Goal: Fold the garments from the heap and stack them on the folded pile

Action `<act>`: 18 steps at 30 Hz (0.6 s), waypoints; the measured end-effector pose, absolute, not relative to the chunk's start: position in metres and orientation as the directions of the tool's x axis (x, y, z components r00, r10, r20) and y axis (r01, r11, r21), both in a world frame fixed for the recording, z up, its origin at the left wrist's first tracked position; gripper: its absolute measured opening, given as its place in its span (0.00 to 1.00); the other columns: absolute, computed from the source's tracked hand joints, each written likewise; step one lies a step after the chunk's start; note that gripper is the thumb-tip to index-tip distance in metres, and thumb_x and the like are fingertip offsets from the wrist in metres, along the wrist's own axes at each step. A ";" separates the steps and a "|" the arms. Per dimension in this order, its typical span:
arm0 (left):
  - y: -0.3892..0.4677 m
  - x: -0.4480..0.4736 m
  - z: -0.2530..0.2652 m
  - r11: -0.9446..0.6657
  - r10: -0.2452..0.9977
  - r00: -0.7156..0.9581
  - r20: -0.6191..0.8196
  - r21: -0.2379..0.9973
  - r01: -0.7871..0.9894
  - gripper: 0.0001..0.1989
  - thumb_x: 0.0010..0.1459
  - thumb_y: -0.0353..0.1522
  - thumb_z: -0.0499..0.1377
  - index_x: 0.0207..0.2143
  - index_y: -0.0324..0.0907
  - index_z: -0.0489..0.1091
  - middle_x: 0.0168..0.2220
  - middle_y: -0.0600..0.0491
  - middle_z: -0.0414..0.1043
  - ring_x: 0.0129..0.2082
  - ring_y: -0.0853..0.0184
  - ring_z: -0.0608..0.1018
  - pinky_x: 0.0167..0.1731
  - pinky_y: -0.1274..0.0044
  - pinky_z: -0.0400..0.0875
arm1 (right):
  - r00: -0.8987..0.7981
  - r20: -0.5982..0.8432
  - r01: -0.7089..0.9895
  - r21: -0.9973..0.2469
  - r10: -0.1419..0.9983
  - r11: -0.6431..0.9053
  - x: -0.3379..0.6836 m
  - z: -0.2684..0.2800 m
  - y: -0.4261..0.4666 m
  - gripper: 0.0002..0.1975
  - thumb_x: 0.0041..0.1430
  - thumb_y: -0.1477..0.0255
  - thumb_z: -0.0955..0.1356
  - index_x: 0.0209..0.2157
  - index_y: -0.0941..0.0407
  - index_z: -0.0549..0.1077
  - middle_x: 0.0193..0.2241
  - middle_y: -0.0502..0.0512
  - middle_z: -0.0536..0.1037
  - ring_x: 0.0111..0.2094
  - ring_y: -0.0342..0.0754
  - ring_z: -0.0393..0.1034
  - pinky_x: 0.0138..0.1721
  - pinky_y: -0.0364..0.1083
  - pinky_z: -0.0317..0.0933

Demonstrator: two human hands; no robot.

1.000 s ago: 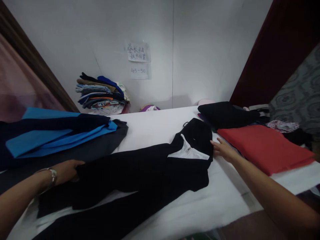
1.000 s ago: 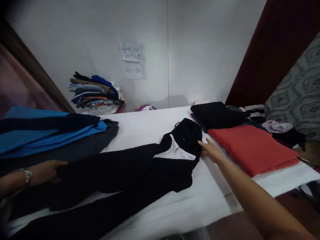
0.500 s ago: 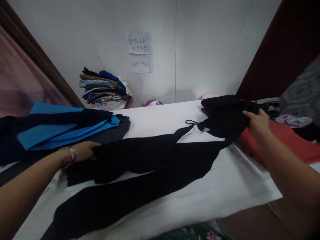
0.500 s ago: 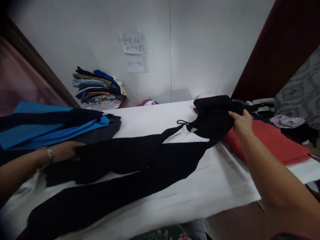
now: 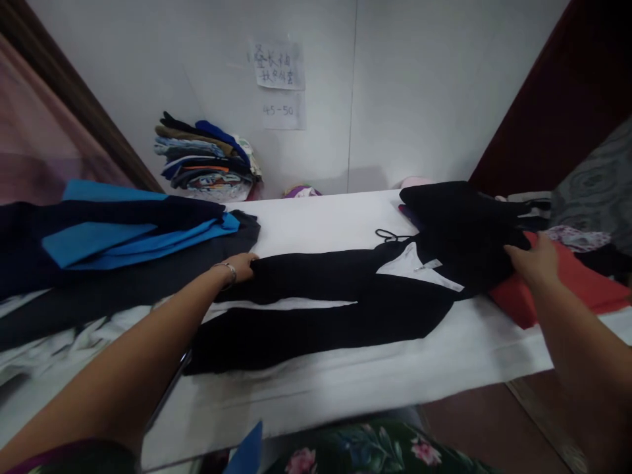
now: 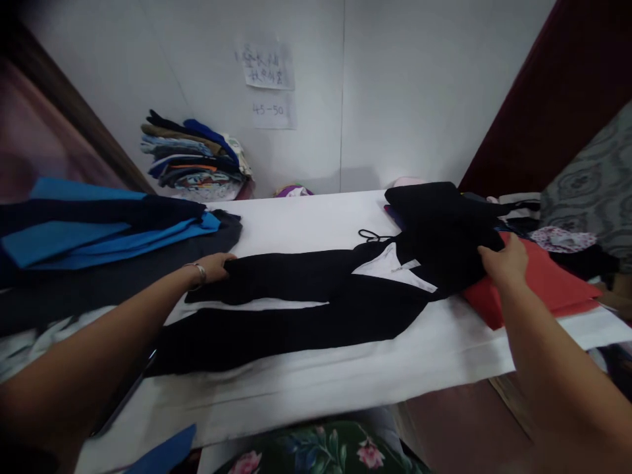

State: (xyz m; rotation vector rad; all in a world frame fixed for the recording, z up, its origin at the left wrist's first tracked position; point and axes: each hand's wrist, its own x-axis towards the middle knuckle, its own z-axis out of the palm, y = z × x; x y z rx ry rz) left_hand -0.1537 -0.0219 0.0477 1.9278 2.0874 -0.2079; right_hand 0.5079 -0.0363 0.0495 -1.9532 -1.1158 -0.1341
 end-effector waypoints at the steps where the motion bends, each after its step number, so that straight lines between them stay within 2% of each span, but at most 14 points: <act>1: -0.030 -0.154 0.047 0.058 0.977 -0.042 -0.208 0.074 0.996 0.30 0.43 0.28 0.57 0.52 0.42 0.69 0.51 0.47 0.72 0.49 0.57 0.75 0.45 0.74 0.70 | 0.514 0.528 0.814 -0.550 0.676 -0.189 0.497 0.052 -0.040 0.30 0.48 0.72 0.71 0.54 0.64 0.67 0.58 0.75 0.63 0.58 0.64 0.57 0.57 0.61 0.52; 3: -0.046 -0.151 0.046 -0.005 1.000 0.006 -0.029 0.046 0.999 0.30 0.48 0.31 0.57 0.56 0.41 0.65 0.57 0.45 0.66 0.54 0.56 0.71 0.52 0.71 0.66 | 0.323 0.568 0.878 -0.478 0.757 -0.016 0.462 0.054 -0.049 0.24 0.53 0.69 0.68 0.52 0.61 0.70 0.57 0.68 0.67 0.57 0.60 0.60 0.57 0.57 0.54; 5: -0.062 -0.146 0.043 -0.064 0.996 0.060 0.070 0.058 0.996 0.26 0.52 0.33 0.56 0.55 0.40 0.66 0.57 0.46 0.66 0.56 0.58 0.69 0.56 0.71 0.62 | 0.130 0.499 0.794 -0.570 0.857 0.211 0.415 0.050 -0.062 0.18 0.57 0.66 0.65 0.47 0.57 0.74 0.46 0.61 0.76 0.48 0.55 0.70 0.50 0.54 0.63; 6: -0.071 -0.144 0.042 -0.092 0.992 0.085 0.095 0.074 0.993 0.24 0.52 0.34 0.56 0.53 0.40 0.68 0.56 0.47 0.67 0.56 0.59 0.69 0.57 0.71 0.61 | -0.004 0.479 0.742 -0.587 0.878 0.323 0.389 0.047 -0.069 0.16 0.57 0.65 0.66 0.45 0.56 0.75 0.44 0.59 0.78 0.45 0.54 0.72 0.48 0.53 0.65; 8: -0.086 -0.142 0.038 -0.129 0.984 0.113 0.137 0.114 0.985 0.22 0.52 0.35 0.58 0.50 0.41 0.70 0.55 0.48 0.68 0.55 0.60 0.69 0.58 0.71 0.60 | -0.233 0.554 0.658 -0.515 0.799 0.549 0.337 0.038 -0.081 0.14 0.58 0.67 0.65 0.44 0.53 0.75 0.45 0.57 0.77 0.48 0.53 0.71 0.51 0.54 0.65; 10: -0.100 -0.145 0.033 -0.134 0.980 0.107 0.167 0.156 0.979 0.22 0.52 0.38 0.60 0.48 0.41 0.71 0.55 0.48 0.68 0.55 0.59 0.69 0.58 0.71 0.59 | -0.427 0.575 0.558 -0.440 0.698 0.704 0.291 0.028 -0.090 0.13 0.60 0.69 0.64 0.45 0.51 0.75 0.45 0.56 0.78 0.50 0.53 0.70 0.53 0.56 0.63; 13: -0.120 -0.154 0.025 -0.085 0.989 0.057 0.138 0.207 0.975 0.27 0.50 0.43 0.62 0.51 0.41 0.70 0.56 0.47 0.68 0.56 0.59 0.69 0.58 0.71 0.59 | -0.628 0.491 0.482 -0.364 0.604 0.797 0.242 0.014 -0.091 0.16 0.60 0.70 0.64 0.49 0.51 0.74 0.49 0.57 0.76 0.55 0.55 0.65 0.56 0.58 0.60; 16: -0.135 -0.157 0.018 -0.022 0.998 0.006 0.070 0.230 0.973 0.31 0.50 0.42 0.63 0.56 0.42 0.66 0.57 0.48 0.67 0.56 0.61 0.69 0.57 0.73 0.61 | -0.713 0.350 0.541 -0.279 0.608 0.794 0.220 -0.002 -0.082 0.20 0.57 0.69 0.66 0.52 0.55 0.72 0.53 0.61 0.72 0.57 0.59 0.63 0.56 0.61 0.58; 18: -0.141 -0.154 0.015 -0.009 0.997 -0.008 0.080 0.207 0.978 0.29 0.53 0.40 0.61 0.57 0.43 0.65 0.57 0.48 0.67 0.56 0.62 0.69 0.56 0.73 0.61 | -0.720 0.303 0.572 -0.251 0.624 0.781 0.216 -0.013 -0.075 0.21 0.57 0.67 0.66 0.53 0.56 0.71 0.54 0.63 0.71 0.56 0.60 0.64 0.55 0.61 0.59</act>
